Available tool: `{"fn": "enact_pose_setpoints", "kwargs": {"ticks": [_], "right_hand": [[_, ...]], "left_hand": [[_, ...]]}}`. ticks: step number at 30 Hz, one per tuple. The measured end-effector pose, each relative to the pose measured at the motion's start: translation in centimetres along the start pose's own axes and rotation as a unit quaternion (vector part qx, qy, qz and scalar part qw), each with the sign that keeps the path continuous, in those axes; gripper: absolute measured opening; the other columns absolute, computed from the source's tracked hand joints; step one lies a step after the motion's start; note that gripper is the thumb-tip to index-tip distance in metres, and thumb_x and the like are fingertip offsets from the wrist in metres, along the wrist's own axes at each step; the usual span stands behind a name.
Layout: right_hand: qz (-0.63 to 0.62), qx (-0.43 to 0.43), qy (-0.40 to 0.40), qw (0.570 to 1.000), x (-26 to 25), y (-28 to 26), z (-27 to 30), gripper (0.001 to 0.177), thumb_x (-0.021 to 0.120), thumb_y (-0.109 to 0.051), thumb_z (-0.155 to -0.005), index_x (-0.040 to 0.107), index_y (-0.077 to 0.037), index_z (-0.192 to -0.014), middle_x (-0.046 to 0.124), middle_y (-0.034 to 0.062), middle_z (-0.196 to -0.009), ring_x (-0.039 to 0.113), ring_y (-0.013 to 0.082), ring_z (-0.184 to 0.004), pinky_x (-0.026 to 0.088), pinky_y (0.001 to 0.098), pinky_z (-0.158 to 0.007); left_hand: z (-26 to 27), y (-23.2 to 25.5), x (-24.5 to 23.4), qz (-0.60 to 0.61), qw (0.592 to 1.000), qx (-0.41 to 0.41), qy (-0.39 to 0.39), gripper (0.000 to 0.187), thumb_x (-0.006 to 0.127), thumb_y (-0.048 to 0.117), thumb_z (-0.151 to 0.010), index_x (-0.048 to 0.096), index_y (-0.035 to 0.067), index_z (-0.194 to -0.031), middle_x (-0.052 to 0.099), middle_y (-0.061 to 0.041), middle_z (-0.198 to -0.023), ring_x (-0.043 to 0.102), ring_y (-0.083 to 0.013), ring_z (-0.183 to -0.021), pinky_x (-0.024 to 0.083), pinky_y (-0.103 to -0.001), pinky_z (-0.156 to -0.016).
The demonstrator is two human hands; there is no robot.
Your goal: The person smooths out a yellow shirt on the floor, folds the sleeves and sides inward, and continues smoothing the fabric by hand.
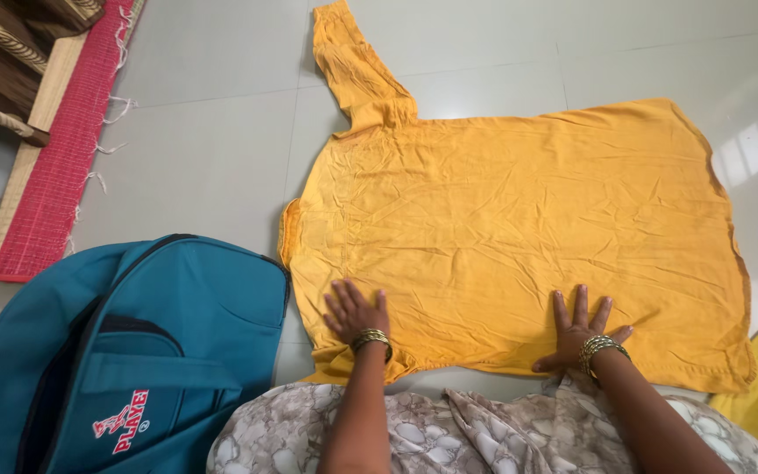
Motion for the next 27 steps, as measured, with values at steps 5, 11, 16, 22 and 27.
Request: {"fn": "enact_pose_setpoints", "kwargs": {"ticks": [5, 11, 16, 22, 27], "right_hand": [[0.012, 0.003, -0.003, 1.000, -0.2, -0.1, 0.2, 0.165, 0.095, -0.077, -0.052, -0.026, -0.039, -0.157, -0.041, 0.0101, -0.165, -0.034, 0.0486, -0.148, 0.003, 0.0833, -0.105], [-0.001, -0.002, -0.002, 1.000, -0.1, 0.0, 0.3, 0.166, 0.096, -0.077, -0.051, -0.025, -0.039, -0.157, -0.041, 0.0090, -0.165, -0.034, 0.0488, -0.148, 0.003, 0.0829, -0.106], [0.010, 0.002, -0.006, 1.000, 0.1, -0.1, 0.1, 0.165, 0.095, -0.079, -0.051, -0.025, -0.038, -0.158, -0.041, 0.0105, -0.165, -0.035, 0.0492, -0.148, 0.002, 0.0824, -0.106], [0.015, 0.003, -0.011, 1.000, 0.0, 0.0, 0.1, 0.165, 0.094, -0.079, -0.051, -0.024, -0.037, -0.158, -0.041, 0.0113, -0.165, -0.035, 0.0496, -0.148, 0.001, 0.0821, -0.106], [0.018, 0.004, -0.013, 1.000, 0.1, 0.0, 0.1, 0.165, 0.094, -0.079, -0.050, -0.023, -0.037, -0.158, -0.041, 0.0119, -0.165, -0.034, 0.0502, -0.148, 0.001, 0.0824, -0.107]], "left_hand": [[-3.4, -4.9, -0.7, 0.057, 0.991, -0.102, 0.058, 0.090, 0.028, 0.073, -0.097, 0.002, 0.018, -0.164, -0.008, -0.004, -0.172, -0.005, -0.0289, -0.157, 0.001, -0.054, -0.124], [-3.8, -6.7, -1.5, 0.055, 0.984, -0.161, 0.059, 0.091, 0.029, 0.068, -0.097, 0.002, 0.010, -0.161, -0.008, -0.012, -0.170, -0.006, -0.0293, -0.156, 0.003, -0.054, -0.120], [-1.1, 6.0, 0.5, -0.065, 0.983, 0.167, 0.049, 0.083, 0.028, 0.061, -0.101, 0.005, 0.011, -0.163, -0.005, -0.011, -0.171, -0.006, -0.0265, -0.157, -0.002, -0.052, -0.124], [-1.8, 9.0, -0.3, -0.073, 0.969, 0.235, 0.028, 0.079, 0.026, 0.064, -0.100, 0.007, 0.020, -0.163, -0.007, -0.002, -0.171, -0.006, -0.0235, -0.157, -0.004, -0.054, -0.124], [-6.8, 4.8, -2.5, -0.094, 0.979, 0.173, 0.057, 0.085, 0.026, 0.069, -0.098, 0.008, 0.018, -0.163, -0.006, -0.002, -0.171, -0.004, -0.0240, -0.157, -0.003, -0.054, -0.123]]}}
Point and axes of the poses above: each hand's wrist, its own z-axis away from the middle knuckle, its own x-axis out of the palm, y = z × x, the point moved 10 cm from there along -z, towards the middle knuckle
